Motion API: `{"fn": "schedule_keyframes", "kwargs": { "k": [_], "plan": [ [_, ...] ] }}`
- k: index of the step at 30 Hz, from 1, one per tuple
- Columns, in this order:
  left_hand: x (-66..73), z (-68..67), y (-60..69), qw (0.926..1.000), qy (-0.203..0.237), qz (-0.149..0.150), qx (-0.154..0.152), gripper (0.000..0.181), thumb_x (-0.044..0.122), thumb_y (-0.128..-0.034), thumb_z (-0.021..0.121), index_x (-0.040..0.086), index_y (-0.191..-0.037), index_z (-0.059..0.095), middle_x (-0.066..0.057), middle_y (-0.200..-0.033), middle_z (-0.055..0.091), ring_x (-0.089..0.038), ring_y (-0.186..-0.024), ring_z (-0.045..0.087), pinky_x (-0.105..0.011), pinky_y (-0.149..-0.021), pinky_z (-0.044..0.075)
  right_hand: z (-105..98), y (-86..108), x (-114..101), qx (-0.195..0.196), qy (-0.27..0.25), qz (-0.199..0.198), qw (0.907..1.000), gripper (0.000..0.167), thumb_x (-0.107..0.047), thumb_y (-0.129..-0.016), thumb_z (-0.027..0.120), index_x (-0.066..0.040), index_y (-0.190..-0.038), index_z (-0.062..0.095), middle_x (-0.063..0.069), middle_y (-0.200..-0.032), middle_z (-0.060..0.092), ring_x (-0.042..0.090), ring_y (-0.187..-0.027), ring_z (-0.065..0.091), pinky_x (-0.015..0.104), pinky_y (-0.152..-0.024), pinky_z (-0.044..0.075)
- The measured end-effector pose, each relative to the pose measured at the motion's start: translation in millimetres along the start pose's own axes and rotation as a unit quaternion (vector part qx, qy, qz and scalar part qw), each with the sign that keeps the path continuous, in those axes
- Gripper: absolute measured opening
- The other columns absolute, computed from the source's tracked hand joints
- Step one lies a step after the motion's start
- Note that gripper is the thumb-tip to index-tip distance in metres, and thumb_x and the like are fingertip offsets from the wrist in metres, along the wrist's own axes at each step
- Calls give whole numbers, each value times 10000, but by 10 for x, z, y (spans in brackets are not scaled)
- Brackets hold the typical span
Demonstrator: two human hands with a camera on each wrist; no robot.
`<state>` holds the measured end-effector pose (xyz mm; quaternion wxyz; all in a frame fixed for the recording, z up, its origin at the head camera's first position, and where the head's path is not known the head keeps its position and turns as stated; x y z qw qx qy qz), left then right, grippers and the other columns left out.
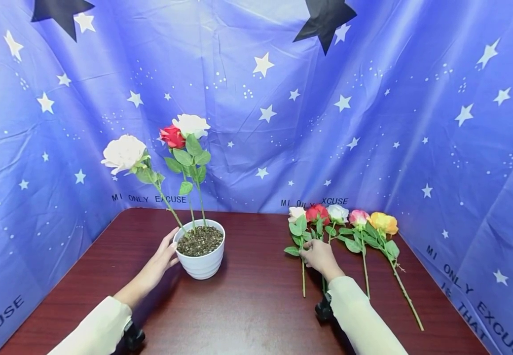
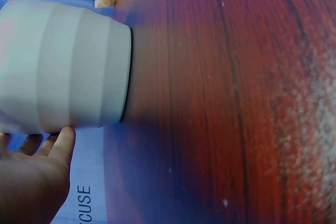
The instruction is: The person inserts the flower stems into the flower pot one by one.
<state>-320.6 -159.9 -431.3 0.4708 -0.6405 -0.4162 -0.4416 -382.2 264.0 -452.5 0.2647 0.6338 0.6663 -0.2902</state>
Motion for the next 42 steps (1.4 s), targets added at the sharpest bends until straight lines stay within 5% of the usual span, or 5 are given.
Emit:
{"fn": "schedule_keyframes", "kwargs": {
  "k": [13,42],
  "plan": [
    [0,3,6,10000,11,-24,-10,559,271,-1113,313,65,-1597,123,-226,-1631,103,-409,-1430,230,-607,-1120,289,108,15,25,-422,-735,517,9951,183,-106,-926,697,62,-853,705,64,-627,641,133,-535,638,301,-538,593],
    [3,-5,5,10000,-57,21,10,554,271,-1112,322,70,-1596,142,-240,-1623,132,-411,-1422,253,-595,-1113,309,85,45,-201,-202,-941,-110,9953,169,-136,-953,691,9,-906,619,82,-719,663,150,-600,653,314,-555,599]
  ]
}}
Point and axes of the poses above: each hand's wrist, its own y-axis away from the middle knuckle, its own z-axis out of the palm, x = y × z, the point moved 7 cm from there along -y, towards the middle knuckle
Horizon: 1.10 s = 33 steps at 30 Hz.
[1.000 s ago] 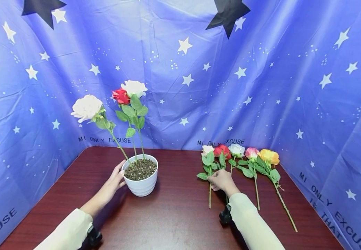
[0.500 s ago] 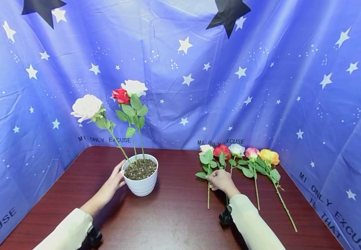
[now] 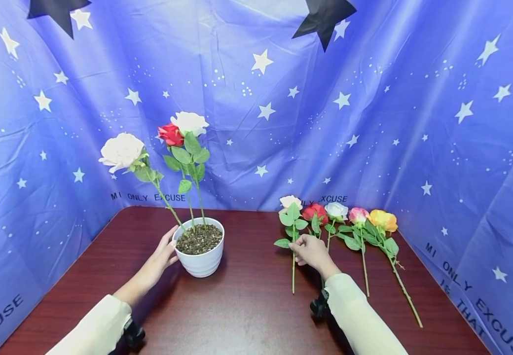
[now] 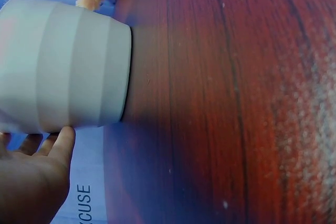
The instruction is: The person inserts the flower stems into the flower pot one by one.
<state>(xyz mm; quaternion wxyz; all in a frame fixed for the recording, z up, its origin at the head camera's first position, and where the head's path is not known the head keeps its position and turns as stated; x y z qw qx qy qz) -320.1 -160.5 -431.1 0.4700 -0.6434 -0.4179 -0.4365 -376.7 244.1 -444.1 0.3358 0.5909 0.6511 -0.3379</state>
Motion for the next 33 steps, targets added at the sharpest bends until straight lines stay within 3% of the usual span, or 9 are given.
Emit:
{"fn": "schedule_keyframes", "kwargs": {
  "k": [8,18,33],
  "plan": [
    [11,2,-2,10000,15,76,-2,552,263,-1112,314,60,-1594,137,-251,-1619,134,-418,-1421,250,-602,-1112,305,8,-34,-293,112,-144,-669,9976,159,-137,-960,690,-8,-926,604,75,-713,656,189,-615,669,349,-564,606],
    [16,16,1,9999,69,122,-54,549,249,-1113,304,54,-1594,126,-249,-1622,114,-425,-1427,230,-612,-1117,288,57,-42,-731,143,-493,-1041,9932,184,-195,-980,676,-33,-975,589,111,-758,653,211,-660,690,465,-643,612],
    [6,13,-9,9998,136,133,-54,555,248,-1113,303,39,-1592,117,-256,-1622,101,-436,-1428,215,-626,-1115,281,158,-39,-1384,323,-661,-1905,9789,205,-271,-969,693,-78,-993,628,110,-784,694,246,-675,699,350,-619,613]
  ]
}}
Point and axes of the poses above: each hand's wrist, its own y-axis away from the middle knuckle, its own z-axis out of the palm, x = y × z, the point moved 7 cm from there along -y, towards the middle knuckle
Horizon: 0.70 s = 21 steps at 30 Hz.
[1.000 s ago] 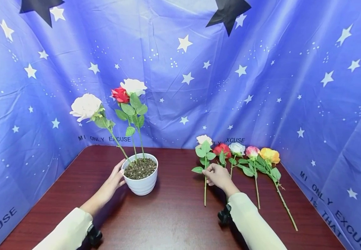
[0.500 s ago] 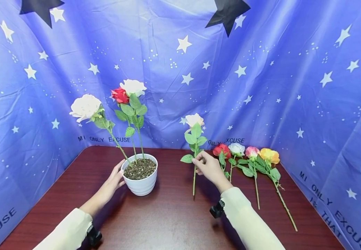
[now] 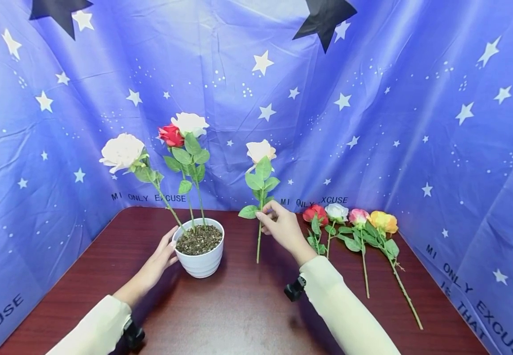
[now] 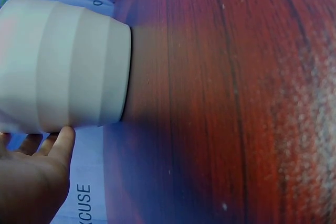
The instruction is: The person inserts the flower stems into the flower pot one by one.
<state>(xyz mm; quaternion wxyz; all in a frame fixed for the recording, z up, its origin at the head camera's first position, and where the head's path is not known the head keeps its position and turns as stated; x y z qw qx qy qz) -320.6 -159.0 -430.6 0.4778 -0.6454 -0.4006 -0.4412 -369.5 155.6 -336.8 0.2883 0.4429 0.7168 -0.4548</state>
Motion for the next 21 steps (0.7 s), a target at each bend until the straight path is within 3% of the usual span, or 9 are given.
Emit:
{"fn": "schedule_keyframes", "kwargs": {
  "k": [6,8,15,21],
  "plan": [
    [12,1,-5,10000,-11,-18,21,550,248,-1112,303,47,-1591,123,-253,-1621,110,-432,-1425,227,-625,-1116,279,124,-82,-294,180,-103,-492,9986,164,-166,-979,677,-12,-995,623,192,-781,701,408,-691,687,480,-635,606],
    [15,2,-2,10000,-23,-38,24,549,251,-1111,304,53,-1592,127,-251,-1620,113,-430,-1425,232,-620,-1118,280,175,-106,-392,178,-124,-654,9976,136,-159,-979,676,-34,-979,622,169,-761,699,416,-688,684,497,-634,602],
    [4,1,6,9999,-100,-92,41,547,250,-1113,305,57,-1594,129,-244,-1624,117,-419,-1423,244,-608,-1116,293,331,-172,-639,65,-301,-984,9947,158,-252,-970,694,-108,-953,629,59,-708,687,329,-658,688,391,-606,607],
    [15,-1,14,9998,-119,-110,62,541,246,-1112,305,64,-1594,138,-251,-1619,129,-420,-1421,252,-611,-1114,296,480,-236,-846,98,-380,-1294,9908,145,-249,-972,692,-115,-957,638,41,-718,688,274,-656,691,401,-614,607]
  ]
}}
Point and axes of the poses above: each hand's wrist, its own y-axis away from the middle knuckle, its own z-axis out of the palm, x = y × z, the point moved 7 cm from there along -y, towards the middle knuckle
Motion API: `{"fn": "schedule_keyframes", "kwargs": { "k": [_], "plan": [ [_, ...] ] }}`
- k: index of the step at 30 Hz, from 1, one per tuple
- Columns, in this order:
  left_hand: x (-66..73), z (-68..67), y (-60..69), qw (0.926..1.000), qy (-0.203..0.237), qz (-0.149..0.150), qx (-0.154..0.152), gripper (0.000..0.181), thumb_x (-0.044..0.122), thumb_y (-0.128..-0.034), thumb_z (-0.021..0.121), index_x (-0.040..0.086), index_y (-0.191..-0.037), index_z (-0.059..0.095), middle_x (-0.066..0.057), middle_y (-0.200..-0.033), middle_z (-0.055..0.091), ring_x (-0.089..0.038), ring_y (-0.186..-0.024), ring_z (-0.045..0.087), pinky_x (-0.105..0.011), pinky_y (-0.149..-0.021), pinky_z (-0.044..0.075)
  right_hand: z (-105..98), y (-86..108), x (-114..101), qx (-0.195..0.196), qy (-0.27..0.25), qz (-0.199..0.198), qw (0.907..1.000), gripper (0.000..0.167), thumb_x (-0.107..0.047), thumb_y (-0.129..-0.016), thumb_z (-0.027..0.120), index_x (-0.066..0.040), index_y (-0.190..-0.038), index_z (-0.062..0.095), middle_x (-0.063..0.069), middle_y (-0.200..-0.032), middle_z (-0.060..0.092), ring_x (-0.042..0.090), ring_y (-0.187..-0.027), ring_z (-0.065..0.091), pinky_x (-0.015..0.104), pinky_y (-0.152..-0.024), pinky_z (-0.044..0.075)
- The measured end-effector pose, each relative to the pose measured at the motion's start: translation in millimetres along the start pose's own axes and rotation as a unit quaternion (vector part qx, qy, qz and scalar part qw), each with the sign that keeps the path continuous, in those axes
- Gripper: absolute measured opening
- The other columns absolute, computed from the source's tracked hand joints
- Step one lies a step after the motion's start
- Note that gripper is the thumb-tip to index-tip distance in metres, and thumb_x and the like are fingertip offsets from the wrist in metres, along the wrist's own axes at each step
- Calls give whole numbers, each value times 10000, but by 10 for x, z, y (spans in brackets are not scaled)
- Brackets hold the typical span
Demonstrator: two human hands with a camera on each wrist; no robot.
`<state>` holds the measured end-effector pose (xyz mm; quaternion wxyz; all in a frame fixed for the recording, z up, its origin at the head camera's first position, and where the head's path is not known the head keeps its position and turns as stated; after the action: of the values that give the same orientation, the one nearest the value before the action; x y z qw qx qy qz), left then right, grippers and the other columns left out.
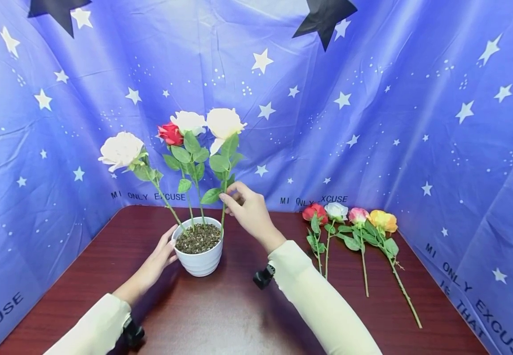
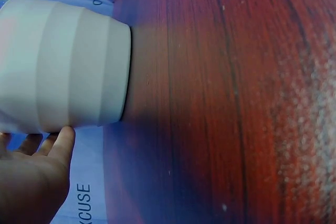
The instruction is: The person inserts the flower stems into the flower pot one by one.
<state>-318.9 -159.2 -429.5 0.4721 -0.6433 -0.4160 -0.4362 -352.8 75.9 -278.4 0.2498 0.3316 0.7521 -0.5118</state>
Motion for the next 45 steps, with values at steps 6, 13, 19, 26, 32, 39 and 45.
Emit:
{"fn": "schedule_keyframes", "kwargs": {
  "k": [6,13,19,26,32,39,45],
  "plan": [
    [4,2,-1,10000,0,-13,7,547,246,-1112,303,49,-1593,130,-254,-1617,127,-426,-1420,250,-615,-1114,292,240,-77,-108,-115,176,-326,9992,124,-237,-975,683,-116,-993,665,84,-759,704,213,-666,686,331,-624,598],
    [12,1,-14,10000,-1,22,31,548,251,-1111,307,51,-1592,136,-261,-1612,139,-426,-1419,254,-611,-1114,297,444,-114,-65,-43,336,-486,9982,100,-241,-970,687,-147,-966,651,31,-756,704,237,-700,698,278,-614,548],
    [2,-6,-7,10000,-23,-40,61,544,240,-1111,305,51,-1592,135,-264,-1608,144,-422,-1415,264,-610,-1111,302,542,-136,16,-11,437,-441,9981,95,-242,-972,688,-153,-970,656,24,-777,714,233,-716,703,276,-618,529],
    [2,-5,-5,10000,-37,-36,50,551,258,-1110,308,55,-1592,135,-263,-1609,140,-427,-1415,260,-616,-1110,304,643,-183,43,-126,612,-327,9975,97,-268,-977,681,-174,-977,660,-41,-749,692,203,-703,697,253,-610,533],
    [1,5,-12,10000,-9,16,26,552,248,-1111,304,40,-1591,126,-264,-1612,135,-430,-1414,260,-611,-1112,300,718,-214,58,-247,744,-229,9967,110,-277,-975,682,-169,-993,668,-51,-735,679,170,-688,689,242,-589,538],
    [-5,4,-2,10000,-24,12,25,550,252,-1111,305,52,-1593,132,-262,-1613,135,-424,-1417,256,-606,-1112,303,766,-212,115,-272,913,-122,9954,102,-261,-967,693,-163,-985,669,-36,-740,680,88,-668,673,244,-574,524],
    [-6,-1,5,10000,-58,24,38,551,260,-1112,306,57,-1594,134,-259,-1613,141,-422,-1416,258,-605,-1111,307,819,-187,154,-342,1268,-203,9911,119,-263,-963,699,-149,-974,665,-50,-743,677,45,-660,658,235,-602,506]
  ]
}}
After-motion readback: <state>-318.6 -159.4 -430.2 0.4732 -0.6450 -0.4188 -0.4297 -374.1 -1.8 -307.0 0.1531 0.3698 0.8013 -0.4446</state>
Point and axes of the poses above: each hand's wrist, its own y-axis away from the middle knuckle, its own z-axis out of the palm, x = y × z, the point moved 7 cm from there along -y, towards the middle knuckle
